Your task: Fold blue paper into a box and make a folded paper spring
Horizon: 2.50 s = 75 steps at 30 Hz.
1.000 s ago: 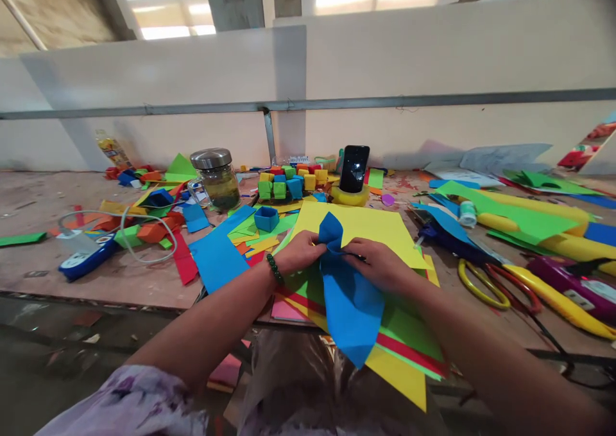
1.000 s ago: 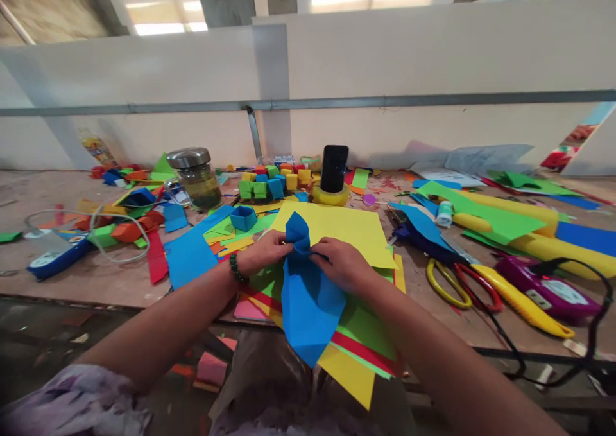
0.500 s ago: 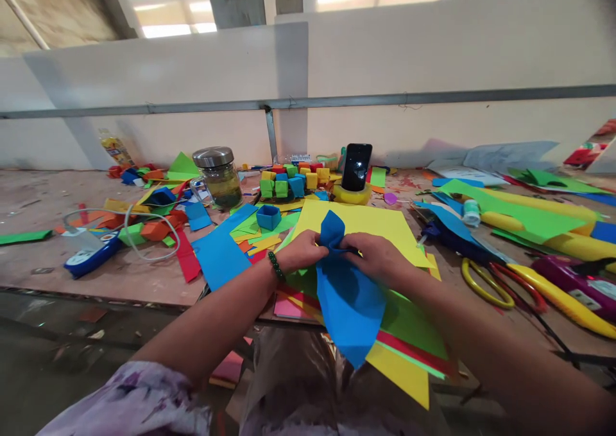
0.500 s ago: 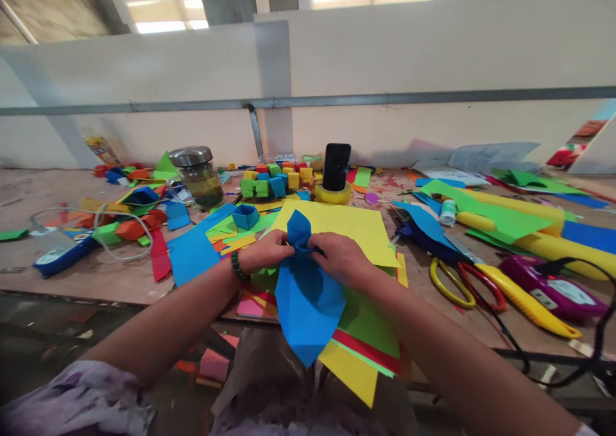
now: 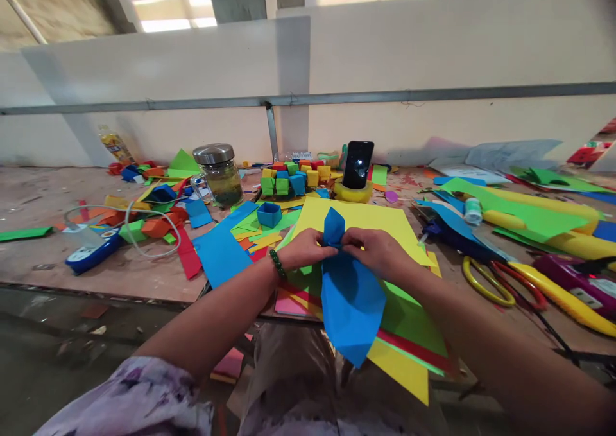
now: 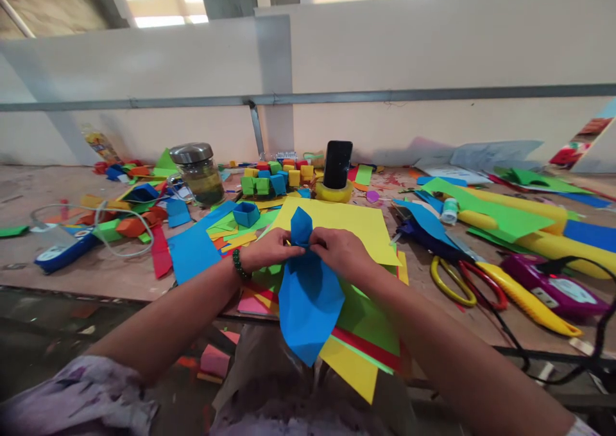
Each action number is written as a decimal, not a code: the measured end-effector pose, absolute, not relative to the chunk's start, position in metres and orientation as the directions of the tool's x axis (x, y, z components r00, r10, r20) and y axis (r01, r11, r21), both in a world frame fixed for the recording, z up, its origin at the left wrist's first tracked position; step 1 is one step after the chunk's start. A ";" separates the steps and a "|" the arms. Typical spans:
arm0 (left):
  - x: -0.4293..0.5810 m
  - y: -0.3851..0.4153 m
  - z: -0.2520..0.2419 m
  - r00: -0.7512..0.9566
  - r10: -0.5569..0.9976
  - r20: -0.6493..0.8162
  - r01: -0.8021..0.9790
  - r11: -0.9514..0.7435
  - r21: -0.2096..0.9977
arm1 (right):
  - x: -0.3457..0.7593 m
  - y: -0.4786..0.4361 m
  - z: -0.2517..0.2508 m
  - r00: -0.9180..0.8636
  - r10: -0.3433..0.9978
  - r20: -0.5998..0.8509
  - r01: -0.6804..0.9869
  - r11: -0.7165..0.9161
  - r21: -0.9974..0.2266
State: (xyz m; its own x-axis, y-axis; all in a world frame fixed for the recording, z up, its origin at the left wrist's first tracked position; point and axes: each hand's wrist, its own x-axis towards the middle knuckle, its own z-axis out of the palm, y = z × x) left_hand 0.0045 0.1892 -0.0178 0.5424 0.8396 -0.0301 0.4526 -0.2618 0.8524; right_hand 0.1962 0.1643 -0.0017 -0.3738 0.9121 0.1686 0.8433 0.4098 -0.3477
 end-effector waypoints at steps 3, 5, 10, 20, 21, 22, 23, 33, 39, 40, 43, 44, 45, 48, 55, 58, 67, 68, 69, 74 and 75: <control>0.004 0.190 -0.018 0.533 0.846 -0.004 0.446 -0.277 0.851 | 0.193 0.163 -0.002 -0.336 0.923 0.189 0.846 0.384 -0.369; 0.005 0.191 -0.020 0.503 0.864 -0.002 0.464 -0.268 0.845 | 0.193 0.163 -0.003 -0.317 0.927 0.200 0.840 0.373 -0.394; 0.005 0.192 -0.023 0.485 0.874 -0.011 0.458 -0.243 0.855 | 0.204 0.162 -0.007 -0.248 0.955 0.163 0.777 0.296 -0.555; 0.005 0.189 -0.022 0.557 0.829 0.053 0.437 -0.346 0.830 | 0.193 0.149 -0.001 -0.152 0.969 0.192 0.908 0.214 -0.361; 0.005 0.189 -0.022 0.558 0.827 0.062 0.436 -0.357 0.826 | 0.192 0.149 -0.001 -0.150 0.970 0.192 0.919 0.208 -0.334; 0.006 0.188 -0.022 0.555 0.828 0.071 0.438 -0.364 0.822 | 0.191 0.149 -0.001 -0.151 0.969 0.195 0.927 0.208 -0.312; 0.006 0.188 -0.023 0.548 0.833 0.077 0.445 -0.368 0.816 | 0.191 0.149 -0.001 -0.154 0.968 0.198 0.932 0.209 -0.296; 0.006 0.188 -0.023 0.488 0.870 0.062 0.529 -0.352 0.772 | 0.192 0.157 0.001 -0.205 0.965 0.165 0.925 0.247 -0.291; 0.004 0.187 -0.020 0.487 0.871 0.067 0.529 -0.355 0.771 | 0.192 0.168 0.005 -0.306 0.949 0.080 0.889 0.315 -0.332; 0.004 0.188 -0.019 0.482 0.873 0.074 0.539 -0.362 0.760 | 0.191 0.169 0.006 -0.318 0.945 0.069 0.886 0.323 -0.334; 0.004 0.188 -0.019 0.459 0.884 0.091 0.576 -0.374 0.727 | 0.188 0.173 0.010 -0.327 0.944 0.050 0.887 0.324 -0.329; 0.004 0.188 -0.019 0.453 0.887 0.094 0.588 -0.376 0.717 | 0.187 0.174 0.012 -0.326 0.944 0.044 0.889 0.322 -0.326; 0.004 0.189 -0.018 0.450 0.888 0.096 0.597 -0.379 0.707 | 0.186 0.174 0.013 -0.324 0.945 0.038 0.891 0.318 -0.323; 0.003 0.189 -0.017 0.462 0.882 0.095 0.605 -0.392 0.693 | 0.184 0.175 0.015 -0.321 0.947 0.022 0.897 0.311 -0.313; 0.001 0.191 -0.015 0.412 0.907 0.084 0.621 -0.347 0.703 | 0.186 0.178 0.013 -0.349 0.937 0.006 0.888 0.333 -0.317; 0.000 0.192 -0.015 0.418 0.905 0.074 0.604 -0.338 0.722 | 0.188 0.180 0.013 -0.369 0.929 0.000 0.879 0.349 -0.326; -0.001 0.193 -0.016 0.430 0.903 0.014 0.522 -0.261 0.812 | 0.190 0.183 0.013 -0.421 0.907 0.025 0.842 0.401 -0.362; -0.002 0.193 -0.014 0.444 0.896 -0.001 0.509 -0.251 0.823 | 0.190 0.183 0.013 -0.422 0.906 0.030 0.839 0.403 -0.366; -0.003 0.192 -0.010 0.465 0.885 -0.017 0.491 -0.242 0.837 | 0.190 0.183 0.013 -0.420 0.907 0.035 0.838 0.402 -0.370; -0.016 0.197 0.011 0.402 0.902 -0.158 0.288 0.039 0.957 | 0.192 0.184 0.013 -0.419 0.908 0.030 0.829 0.395 -0.397; -0.019 0.198 0.013 0.369 0.909 -0.193 0.233 0.110 0.966 | 0.193 0.184 0.013 -0.418 0.908 0.033 0.820 0.392 -0.418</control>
